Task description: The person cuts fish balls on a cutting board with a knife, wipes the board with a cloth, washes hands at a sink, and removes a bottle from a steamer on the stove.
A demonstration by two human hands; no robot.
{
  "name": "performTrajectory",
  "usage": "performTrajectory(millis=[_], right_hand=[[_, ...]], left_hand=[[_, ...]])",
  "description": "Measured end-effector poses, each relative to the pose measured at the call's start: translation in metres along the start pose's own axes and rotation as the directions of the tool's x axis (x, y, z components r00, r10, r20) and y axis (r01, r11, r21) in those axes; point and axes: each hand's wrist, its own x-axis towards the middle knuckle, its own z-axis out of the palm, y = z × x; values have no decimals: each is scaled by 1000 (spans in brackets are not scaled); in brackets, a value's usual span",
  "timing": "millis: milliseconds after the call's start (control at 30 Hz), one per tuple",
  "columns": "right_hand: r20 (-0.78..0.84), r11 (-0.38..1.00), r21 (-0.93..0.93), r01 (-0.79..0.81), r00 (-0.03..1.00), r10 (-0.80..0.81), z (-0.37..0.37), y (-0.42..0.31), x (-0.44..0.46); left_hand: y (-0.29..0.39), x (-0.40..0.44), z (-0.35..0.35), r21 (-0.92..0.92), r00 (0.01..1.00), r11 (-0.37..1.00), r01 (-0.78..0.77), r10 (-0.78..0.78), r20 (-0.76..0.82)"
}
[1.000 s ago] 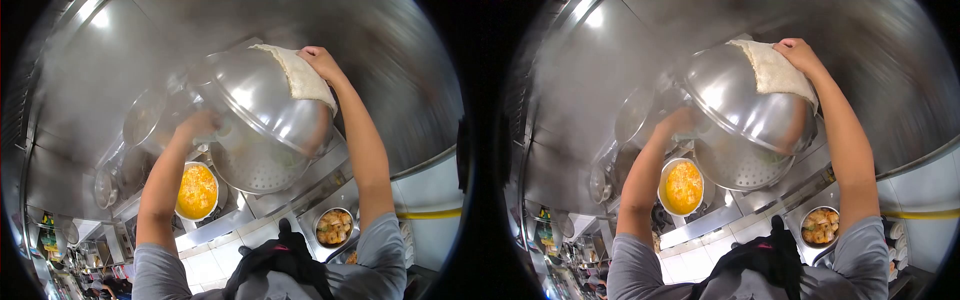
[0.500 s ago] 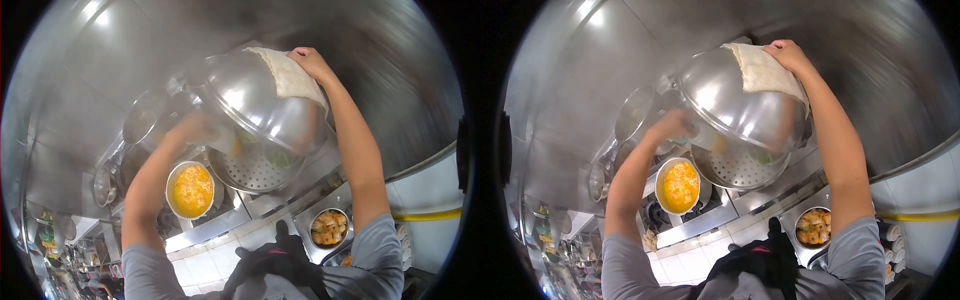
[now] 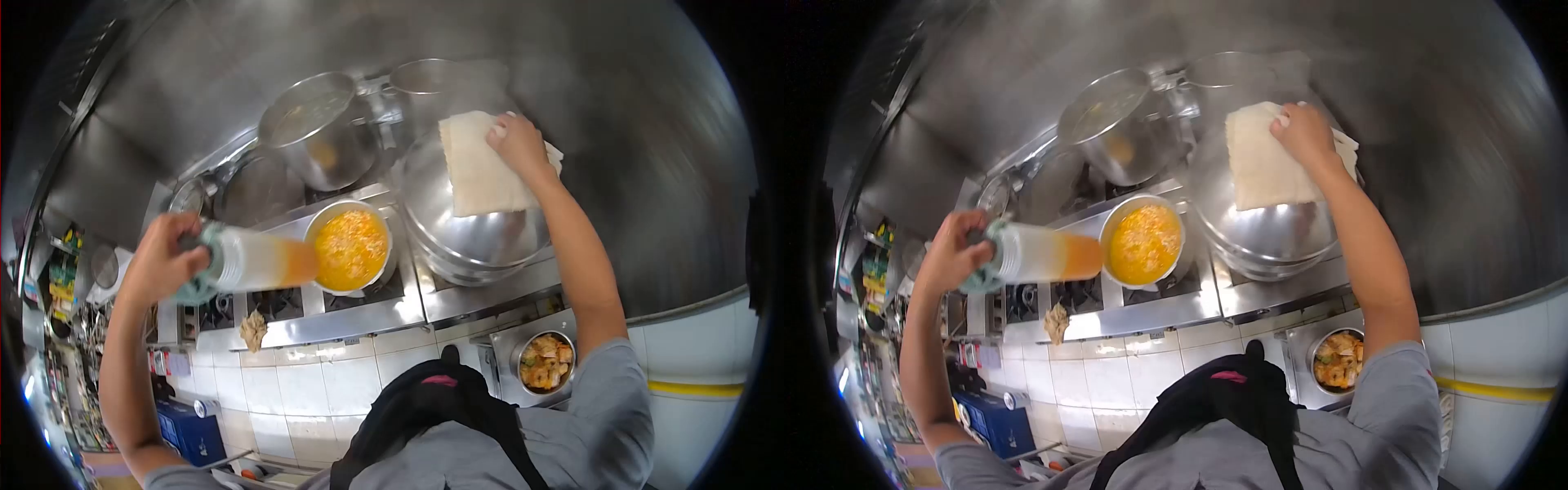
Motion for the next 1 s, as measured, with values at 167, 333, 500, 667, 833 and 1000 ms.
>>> performTrajectory(millis=[167,333,500,667,833,1000], right_hand=[[-60,984,-167,-59,997,49,41,-27,-20],[-141,828,-547,118,963,-231,74,53,-16],[-242,735,-396,550,710,-662,128,-12,-33],[-212,822,348,451,892,-399,242,-299,-180],[49,760,450,470,836,-546,292,-471,-229],[74,557,656,509,692,-718,396,-622,-258]], left_hand=[[-76,-191,-25,48,965,964,262,-262,-6],[-135,-379,-30,112,751,762,637,-647,132],[-207,-593,17,155,557,555,818,-830,34],[-246,-768,22,98,203,202,974,-979,5],[-285,-910,-1,-46,-289,-287,957,-957,-37],[-313,-1030,9,-186,-541,-519,834,-837,-88]])
